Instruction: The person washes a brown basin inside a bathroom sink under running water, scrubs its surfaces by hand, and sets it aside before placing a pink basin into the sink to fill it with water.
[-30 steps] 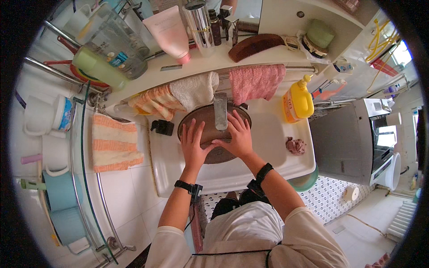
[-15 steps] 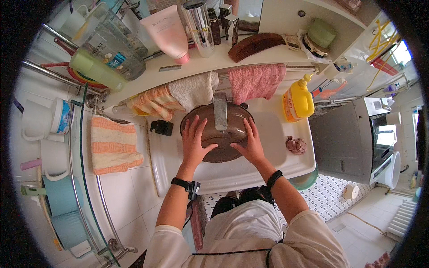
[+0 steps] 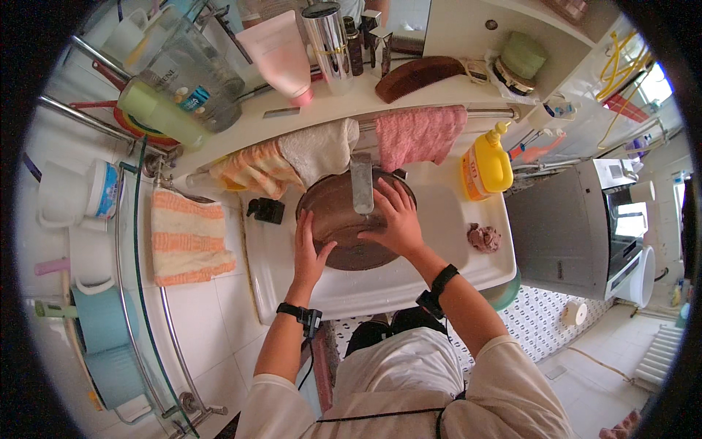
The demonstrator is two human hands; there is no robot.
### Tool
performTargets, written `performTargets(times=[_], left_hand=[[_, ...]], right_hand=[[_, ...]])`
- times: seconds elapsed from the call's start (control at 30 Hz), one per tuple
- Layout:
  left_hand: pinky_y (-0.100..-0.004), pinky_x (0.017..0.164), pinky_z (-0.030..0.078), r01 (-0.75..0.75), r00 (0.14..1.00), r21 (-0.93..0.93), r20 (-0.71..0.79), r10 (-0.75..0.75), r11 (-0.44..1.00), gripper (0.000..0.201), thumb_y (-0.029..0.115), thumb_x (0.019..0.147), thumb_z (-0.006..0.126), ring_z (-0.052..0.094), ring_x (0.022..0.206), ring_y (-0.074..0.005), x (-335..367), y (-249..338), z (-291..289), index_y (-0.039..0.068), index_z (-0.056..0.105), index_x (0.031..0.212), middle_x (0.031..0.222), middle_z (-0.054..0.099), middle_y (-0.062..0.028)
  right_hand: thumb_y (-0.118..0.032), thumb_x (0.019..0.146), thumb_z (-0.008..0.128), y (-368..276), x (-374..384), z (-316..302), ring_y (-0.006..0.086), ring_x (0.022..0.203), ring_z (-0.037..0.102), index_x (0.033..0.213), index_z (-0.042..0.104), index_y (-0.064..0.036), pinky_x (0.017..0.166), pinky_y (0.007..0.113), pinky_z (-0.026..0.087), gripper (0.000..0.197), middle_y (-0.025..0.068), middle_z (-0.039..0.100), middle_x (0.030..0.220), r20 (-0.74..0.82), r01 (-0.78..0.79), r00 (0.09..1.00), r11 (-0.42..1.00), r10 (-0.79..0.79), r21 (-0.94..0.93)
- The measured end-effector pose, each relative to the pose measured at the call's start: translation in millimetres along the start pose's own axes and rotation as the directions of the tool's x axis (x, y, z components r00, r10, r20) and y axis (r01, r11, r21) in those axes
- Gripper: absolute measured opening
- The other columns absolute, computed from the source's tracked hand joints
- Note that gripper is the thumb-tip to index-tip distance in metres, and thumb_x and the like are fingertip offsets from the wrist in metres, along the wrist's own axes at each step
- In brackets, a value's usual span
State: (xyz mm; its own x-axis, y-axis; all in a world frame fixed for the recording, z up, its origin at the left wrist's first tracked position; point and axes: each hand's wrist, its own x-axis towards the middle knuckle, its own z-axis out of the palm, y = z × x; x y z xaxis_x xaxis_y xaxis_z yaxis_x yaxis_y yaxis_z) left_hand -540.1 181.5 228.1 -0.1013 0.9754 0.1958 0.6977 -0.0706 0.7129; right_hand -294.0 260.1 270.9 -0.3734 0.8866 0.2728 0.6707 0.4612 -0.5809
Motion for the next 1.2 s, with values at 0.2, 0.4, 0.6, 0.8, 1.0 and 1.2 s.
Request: performTargets(times=[0.2,0.4,0.6,0.8,1.0,1.2], left_hand=[[-0.0480,0.111,0.034,0.025,0.998,0.069,-0.052,-0.021,0.997,0.103,0.029,0.066,0.089,0.036,0.136,-0.0429,-1.7,25.7,5.0,0.002,0.030,0.146,0.150,0.032,-0.0262],[-0.0478,0.104,0.039,0.127,0.974,0.004,-0.190,-0.124,0.992,0.101,0.033,0.064,0.091,0.045,0.124,-0.0429,-4.9,17.9,15.1,-0.003,0.033,0.138,0.135,0.042,-0.0253],[-0.0466,0.101,0.041,0.086,0.980,-0.052,-0.175,-0.094,0.995,0.094,0.032,0.068,0.089,0.046,0.120,-0.0420,-10.4,-26.1,9.8,-0.004,0.034,0.135,0.131,0.042,-0.0241],[-0.0465,0.102,0.042,0.033,0.991,-0.041,-0.129,-0.038,0.999,0.092,0.028,0.069,0.089,0.045,0.124,-0.0436,-2.5,1.9,3.4,-0.002,0.034,0.137,0.137,0.039,-0.0259],[-0.0491,0.102,0.043,0.341,0.939,-0.188,0.029,-0.342,0.921,0.106,0.045,0.067,0.088,0.046,0.124,-0.0440,-32.2,-10.3,19.6,0.000,0.030,0.143,0.137,0.042,-0.0228],[-0.0467,0.111,0.033,-0.016,0.986,0.092,-0.163,0.031,0.996,0.101,0.036,0.071,0.086,0.041,0.133,-0.0388,13.0,23.8,3.5,0.000,0.029,0.147,0.143,0.042,-0.0247]], right_hand=[[-0.058,0.062,0.082,-3.6,-0.9,-2.0,0.0352,0.145,0.027,0.146,0.043,-0.0211,0.111,0.063,0.026,0.099,0.0058,0.036,0.154,0.035,0.008,0.999,0.998,-0.005,-0.066],[-0.053,0.063,0.083,-23.2,14.4,3.2,0.0313,0.143,0.033,0.136,0.054,-0.0127,0.110,0.060,0.030,0.088,0.0087,0.043,0.149,0.023,0.025,0.999,0.992,-0.023,-0.120],[-0.043,0.071,0.083,15.3,-13.3,-3.6,0.0373,0.140,0.036,0.144,0.045,-0.0133,0.112,0.048,0.035,0.087,0.0139,0.039,0.151,0.000,-0.035,0.999,0.978,0.036,0.203],[-0.041,0.073,0.083,11.9,-24.1,-8.9,0.0380,0.140,0.035,0.146,0.045,-0.0198,0.113,0.049,0.034,0.085,0.0149,0.040,0.150,-0.083,-0.115,0.987,0.966,0.138,0.230],[-0.055,0.074,0.075,-21.2,10.3,-4.1,0.0309,0.142,0.035,0.131,0.057,-0.0096,0.112,0.060,0.028,0.075,0.0089,0.052,0.140,0.005,0.121,0.993,0.985,-0.121,-0.124],[-0.053,0.083,0.069,3.3,5.7,16.1,0.0317,0.145,0.029,0.140,0.047,-0.0113,0.112,0.063,0.024,0.075,0.0088,0.042,0.149,0.032,0.123,0.992,0.991,-0.121,-0.043]])
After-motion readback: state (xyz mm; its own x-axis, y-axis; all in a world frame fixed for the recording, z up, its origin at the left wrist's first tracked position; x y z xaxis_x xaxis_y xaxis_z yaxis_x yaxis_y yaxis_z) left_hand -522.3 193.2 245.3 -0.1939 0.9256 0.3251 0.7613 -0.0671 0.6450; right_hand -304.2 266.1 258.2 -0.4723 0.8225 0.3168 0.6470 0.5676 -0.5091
